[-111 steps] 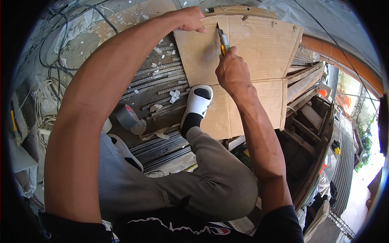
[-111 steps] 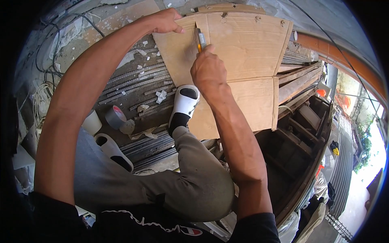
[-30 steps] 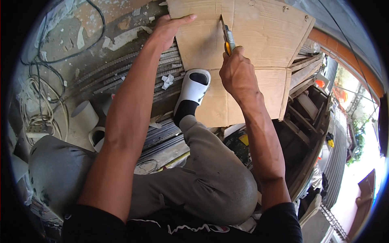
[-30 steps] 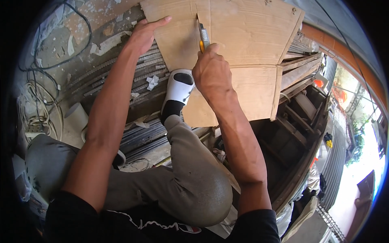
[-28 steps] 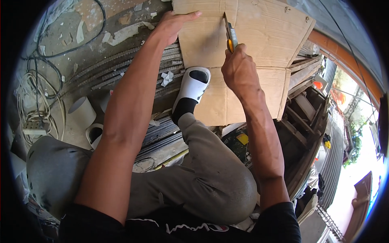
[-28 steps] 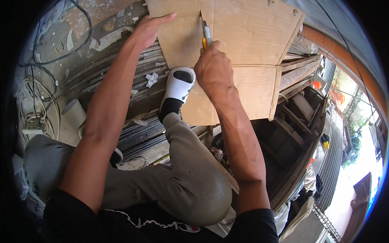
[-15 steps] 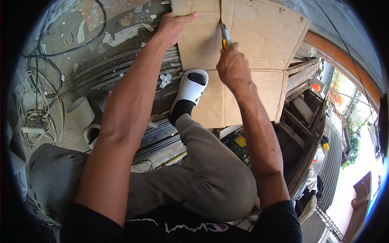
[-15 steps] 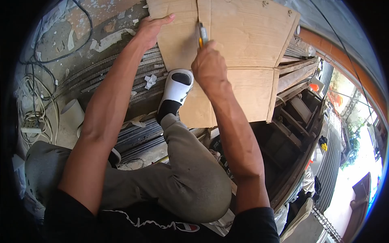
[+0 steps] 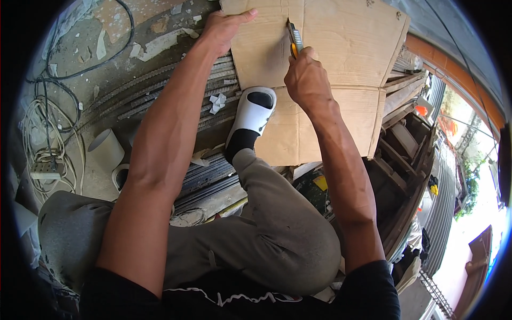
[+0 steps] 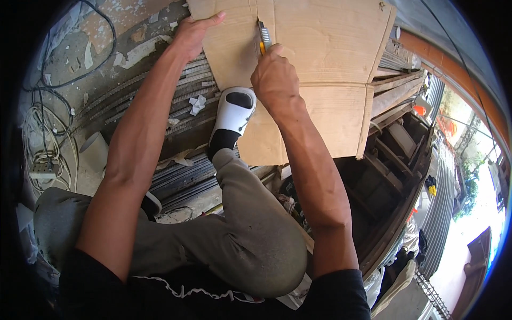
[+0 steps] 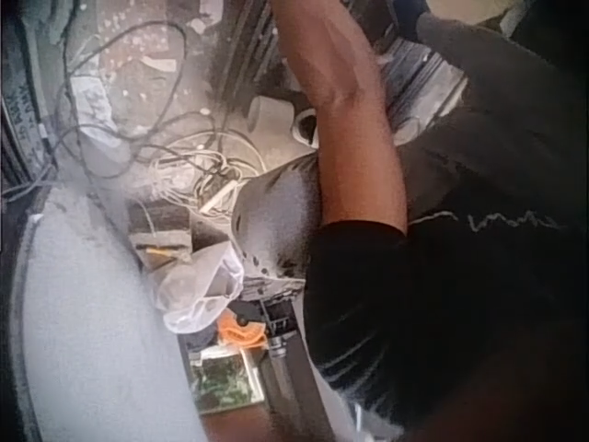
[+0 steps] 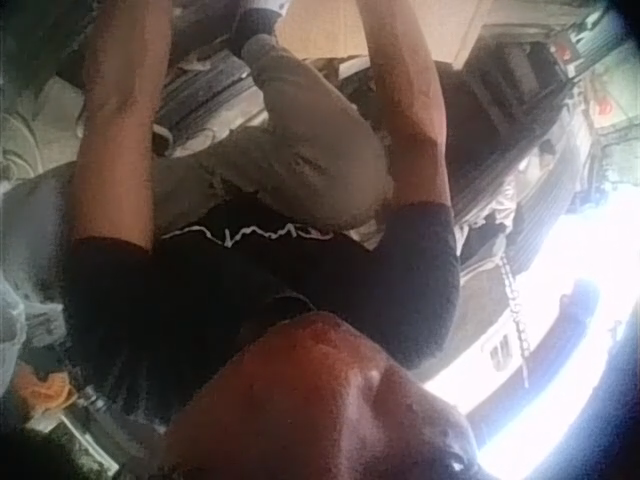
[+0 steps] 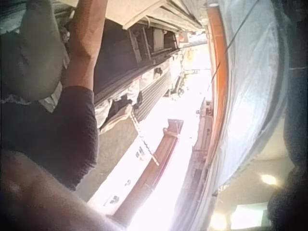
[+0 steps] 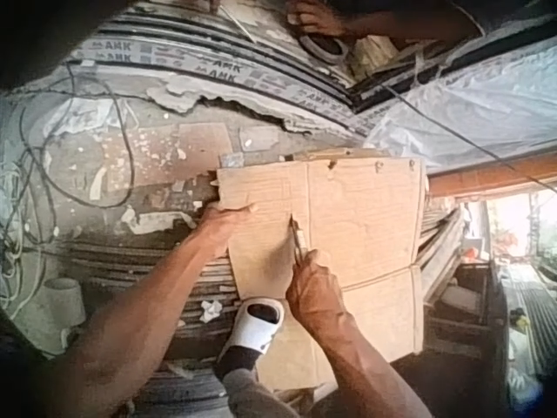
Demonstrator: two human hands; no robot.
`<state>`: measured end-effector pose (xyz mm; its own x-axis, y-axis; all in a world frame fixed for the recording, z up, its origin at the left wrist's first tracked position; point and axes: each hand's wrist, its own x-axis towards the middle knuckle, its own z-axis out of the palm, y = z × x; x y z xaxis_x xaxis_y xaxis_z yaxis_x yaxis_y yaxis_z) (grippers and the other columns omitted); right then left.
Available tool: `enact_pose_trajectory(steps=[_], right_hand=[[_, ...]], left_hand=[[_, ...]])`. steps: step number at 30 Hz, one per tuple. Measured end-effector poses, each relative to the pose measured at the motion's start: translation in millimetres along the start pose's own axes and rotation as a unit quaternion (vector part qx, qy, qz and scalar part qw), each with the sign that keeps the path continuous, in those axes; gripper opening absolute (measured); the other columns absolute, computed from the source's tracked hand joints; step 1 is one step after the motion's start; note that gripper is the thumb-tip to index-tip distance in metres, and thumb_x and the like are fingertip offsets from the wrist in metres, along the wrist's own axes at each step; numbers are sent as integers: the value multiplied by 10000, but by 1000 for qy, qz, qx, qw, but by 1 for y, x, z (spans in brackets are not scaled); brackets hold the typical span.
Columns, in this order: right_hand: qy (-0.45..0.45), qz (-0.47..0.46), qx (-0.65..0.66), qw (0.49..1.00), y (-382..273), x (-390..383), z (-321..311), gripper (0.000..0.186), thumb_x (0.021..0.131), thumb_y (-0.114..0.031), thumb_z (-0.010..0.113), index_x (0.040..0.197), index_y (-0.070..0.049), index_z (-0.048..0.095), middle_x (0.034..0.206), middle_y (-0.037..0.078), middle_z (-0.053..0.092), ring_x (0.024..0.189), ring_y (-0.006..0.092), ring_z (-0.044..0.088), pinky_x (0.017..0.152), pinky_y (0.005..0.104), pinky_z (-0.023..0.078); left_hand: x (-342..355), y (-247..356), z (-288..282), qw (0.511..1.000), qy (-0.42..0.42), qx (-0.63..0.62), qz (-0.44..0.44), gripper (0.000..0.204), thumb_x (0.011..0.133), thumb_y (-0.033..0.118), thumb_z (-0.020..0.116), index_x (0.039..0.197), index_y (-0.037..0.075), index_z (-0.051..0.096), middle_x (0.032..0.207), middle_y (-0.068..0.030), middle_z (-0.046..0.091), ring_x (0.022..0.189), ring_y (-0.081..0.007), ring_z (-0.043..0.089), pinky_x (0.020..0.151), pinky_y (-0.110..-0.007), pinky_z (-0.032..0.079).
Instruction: Assisting in the repair of a sliding door by cutting cardboard to size and cleaning debris from the track.
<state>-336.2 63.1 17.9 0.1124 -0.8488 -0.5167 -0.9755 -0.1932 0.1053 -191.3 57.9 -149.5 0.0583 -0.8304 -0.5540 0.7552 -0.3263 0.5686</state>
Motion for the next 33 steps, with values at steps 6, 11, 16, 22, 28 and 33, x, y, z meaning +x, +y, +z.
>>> enact_pose_trajectory(steps=[6, 11, 16, 22, 28, 33], right_hand=[[5, 7, 26, 1000, 15, -29, 18, 308, 993, -235, 446, 1043, 65, 399, 837, 341, 646, 819, 513, 641, 750, 553, 522], [9, 11, 33, 999, 13, -37, 18, 299, 997, -238, 440, 1036, 55, 396, 833, 350, 639, 823, 528, 630, 751, 568, 512], [-31, 19, 3, 999, 8, -18, 3, 302, 994, -230, 442, 1038, 68, 414, 898, 353, 646, 891, 504, 642, 792, 534, 520], [-40, 29, -15, 999, 5, 7, 5, 279, 989, -219, 453, 1046, 54, 435, 941, 341, 654, 911, 482, 651, 808, 528, 521], [-15, 25, 25, 999, 23, -36, 25, 281, 994, -235, 455, 1010, 41, 402, 829, 377, 620, 826, 549, 611, 736, 587, 493], [12, 15, 45, 999, 37, -32, 25, 274, 992, -224, 463, 970, 37, 384, 785, 393, 600, 766, 579, 590, 690, 609, 481]], left_hand=[[-5, 2, -1, 997, -34, -60, 19, 390, 773, 166, 841, 1066, -39, 684, 1057, -130, 699, 945, -213, 666, 868, -370, 530], [-5, 5, -4, 999, -34, -27, -22, 422, 810, 174, 811, 1162, 2, 653, 1146, -92, 675, 1060, -205, 625, 932, -376, 499], [-11, 6, 0, 999, -31, -23, 1, 422, 794, 170, 826, 1124, -43, 671, 1104, -132, 689, 992, -205, 647, 884, -361, 523], [-4, 2, 3, 1000, -2, -12, -12, 420, 795, 178, 826, 1118, -44, 673, 1103, -134, 690, 998, -205, 646, 886, -360, 520], [-5, 2, -4, 1000, -15, -24, -13, 436, 789, 186, 833, 1117, -48, 668, 1099, -135, 690, 1018, -210, 637, 922, -366, 497], [-21, 1, -3, 991, -75, 80, -81, 542, 766, 217, 847, 1182, -53, 630, 1190, -164, 659, 1143, -248, 586, 1022, -388, 419]])
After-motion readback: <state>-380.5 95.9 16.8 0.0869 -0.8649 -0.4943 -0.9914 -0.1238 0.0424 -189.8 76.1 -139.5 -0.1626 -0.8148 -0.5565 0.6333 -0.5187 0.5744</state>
